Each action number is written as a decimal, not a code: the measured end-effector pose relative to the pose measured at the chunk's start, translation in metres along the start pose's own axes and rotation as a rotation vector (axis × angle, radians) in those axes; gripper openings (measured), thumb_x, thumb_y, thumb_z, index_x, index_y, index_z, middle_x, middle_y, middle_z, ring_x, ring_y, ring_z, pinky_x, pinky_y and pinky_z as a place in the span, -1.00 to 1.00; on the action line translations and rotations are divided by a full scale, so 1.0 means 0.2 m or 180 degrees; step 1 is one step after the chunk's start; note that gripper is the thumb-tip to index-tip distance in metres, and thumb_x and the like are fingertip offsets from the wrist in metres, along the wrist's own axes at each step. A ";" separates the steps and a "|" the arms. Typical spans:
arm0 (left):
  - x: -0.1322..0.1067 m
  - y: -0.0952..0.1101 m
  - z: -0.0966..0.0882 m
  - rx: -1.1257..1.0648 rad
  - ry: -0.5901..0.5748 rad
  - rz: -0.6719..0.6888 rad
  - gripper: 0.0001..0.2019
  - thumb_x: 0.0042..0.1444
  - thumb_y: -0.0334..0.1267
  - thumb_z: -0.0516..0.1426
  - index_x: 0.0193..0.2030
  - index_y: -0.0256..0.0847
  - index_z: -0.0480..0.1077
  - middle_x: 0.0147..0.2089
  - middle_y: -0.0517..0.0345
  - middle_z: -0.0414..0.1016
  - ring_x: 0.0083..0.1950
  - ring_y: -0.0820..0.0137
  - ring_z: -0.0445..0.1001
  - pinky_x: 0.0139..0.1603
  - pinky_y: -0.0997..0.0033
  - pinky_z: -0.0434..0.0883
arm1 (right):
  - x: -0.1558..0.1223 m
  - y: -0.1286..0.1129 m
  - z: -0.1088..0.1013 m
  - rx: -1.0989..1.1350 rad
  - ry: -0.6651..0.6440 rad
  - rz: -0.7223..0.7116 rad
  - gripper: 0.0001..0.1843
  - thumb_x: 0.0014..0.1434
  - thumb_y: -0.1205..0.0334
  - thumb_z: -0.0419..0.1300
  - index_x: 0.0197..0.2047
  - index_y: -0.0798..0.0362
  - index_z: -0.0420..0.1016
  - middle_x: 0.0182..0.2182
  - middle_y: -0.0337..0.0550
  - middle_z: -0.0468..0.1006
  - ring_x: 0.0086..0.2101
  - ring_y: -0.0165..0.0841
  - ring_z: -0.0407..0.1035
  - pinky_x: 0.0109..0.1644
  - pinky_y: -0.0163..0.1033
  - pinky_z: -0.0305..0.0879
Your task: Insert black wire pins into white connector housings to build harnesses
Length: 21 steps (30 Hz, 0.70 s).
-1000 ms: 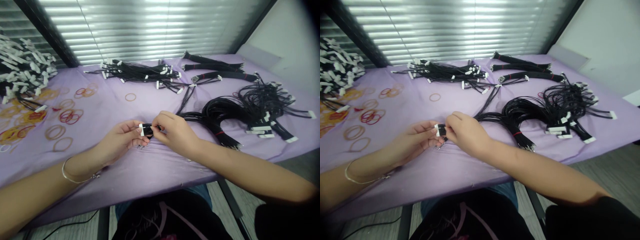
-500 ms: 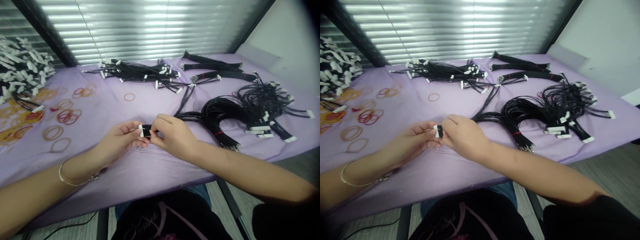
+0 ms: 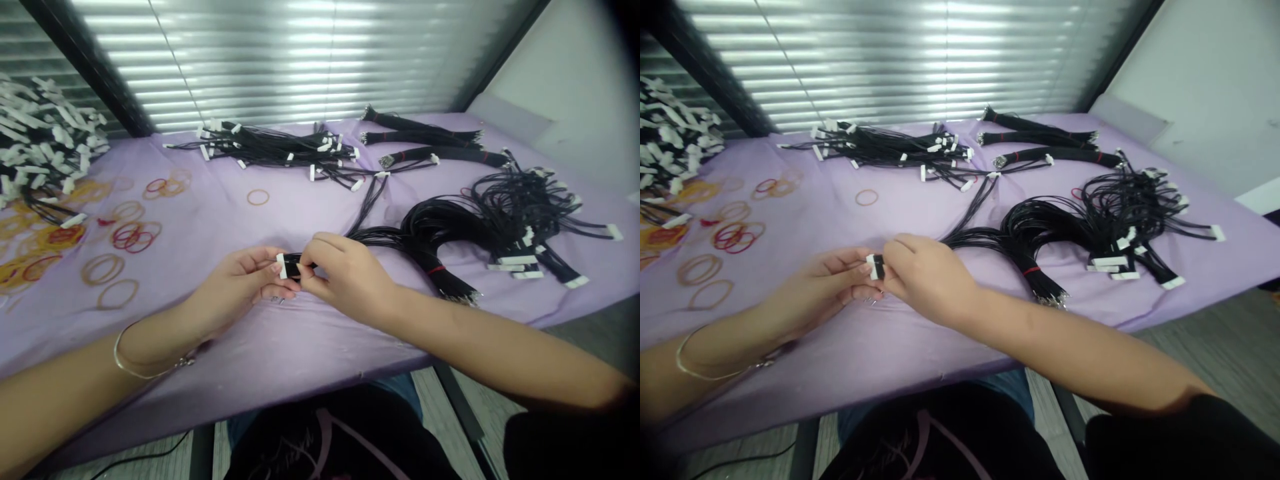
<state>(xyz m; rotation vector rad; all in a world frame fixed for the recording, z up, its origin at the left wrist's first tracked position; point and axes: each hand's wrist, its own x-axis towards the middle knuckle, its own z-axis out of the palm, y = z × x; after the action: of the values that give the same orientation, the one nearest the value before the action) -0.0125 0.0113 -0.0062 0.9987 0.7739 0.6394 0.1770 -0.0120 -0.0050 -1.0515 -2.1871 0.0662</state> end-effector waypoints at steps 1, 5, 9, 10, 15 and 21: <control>0.00 0.00 0.00 -0.0024 0.0003 -0.0002 -0.87 0.10 -0.33 0.26 -0.21 -0.32 0.47 -0.30 0.11 0.57 -0.29 0.45 0.57 -0.26 0.54 0.55 | 0.00 0.00 0.00 0.0036 -0.0006 0.0011 -0.79 0.20 0.35 0.05 -0.43 0.19 0.41 -0.50 -0.18 0.38 -0.46 -0.43 0.26 -0.38 -0.33 0.18; 0.01 -0.01 -0.01 -0.0092 -0.0043 0.0045 -0.87 0.11 -0.35 0.25 -0.21 -0.34 0.46 -0.29 0.10 0.57 -0.30 0.48 0.56 -0.22 0.53 0.55 | 0.01 0.00 0.00 0.0107 0.0015 0.0011 -0.80 0.21 0.35 0.06 -0.43 0.20 0.41 -0.49 -0.17 0.39 -0.45 -0.44 0.27 -0.36 -0.33 0.20; 0.01 -0.02 -0.02 -0.0083 -0.0073 0.0033 -0.88 0.13 -0.36 0.24 -0.21 -0.35 0.46 -0.30 0.09 0.56 -0.30 0.49 0.55 -0.20 0.53 0.55 | 0.01 0.00 0.01 0.0051 0.0003 0.0055 -0.80 0.20 0.35 0.06 -0.42 0.19 0.42 -0.49 -0.17 0.40 -0.45 -0.44 0.27 -0.37 -0.34 0.19; 0.01 -0.01 -0.02 -0.0074 -0.0062 0.0030 -0.89 0.13 -0.36 0.23 -0.21 -0.35 0.46 -0.31 0.09 0.56 -0.31 0.49 0.55 -0.19 0.52 0.55 | 0.00 0.00 0.01 0.0025 -0.0054 0.0101 -0.80 0.21 0.35 0.05 -0.41 0.19 0.43 -0.48 -0.17 0.40 -0.44 -0.44 0.27 -0.36 -0.34 0.19; 0.00 -0.01 -0.01 0.0030 -0.0061 0.0034 -0.89 0.13 -0.34 0.23 -0.21 -0.34 0.46 -0.33 0.08 0.57 -0.33 0.48 0.55 -0.21 0.52 0.53 | 0.01 0.00 0.01 -0.0030 -0.0311 0.0354 -0.80 0.24 0.33 0.05 -0.36 0.19 0.45 -0.44 -0.14 0.42 -0.40 -0.41 0.29 -0.30 -0.31 0.20; 0.01 -0.02 -0.02 0.0114 -0.0015 -0.0033 -0.85 0.11 -0.31 0.25 -0.22 -0.34 0.46 -0.32 0.09 0.56 -0.33 0.48 0.55 -0.22 0.51 0.52 | 0.01 0.00 0.04 0.0032 -0.0535 0.0397 -0.78 0.28 0.34 0.04 -0.32 0.23 0.46 -0.41 -0.08 0.46 -0.38 -0.36 0.30 -0.28 -0.27 0.22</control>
<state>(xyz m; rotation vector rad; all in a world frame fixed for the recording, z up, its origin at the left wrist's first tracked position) -0.0146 0.0132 -0.0107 1.0279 0.7885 0.6158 0.1718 -0.0084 -0.0096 -1.2146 -2.2646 0.2294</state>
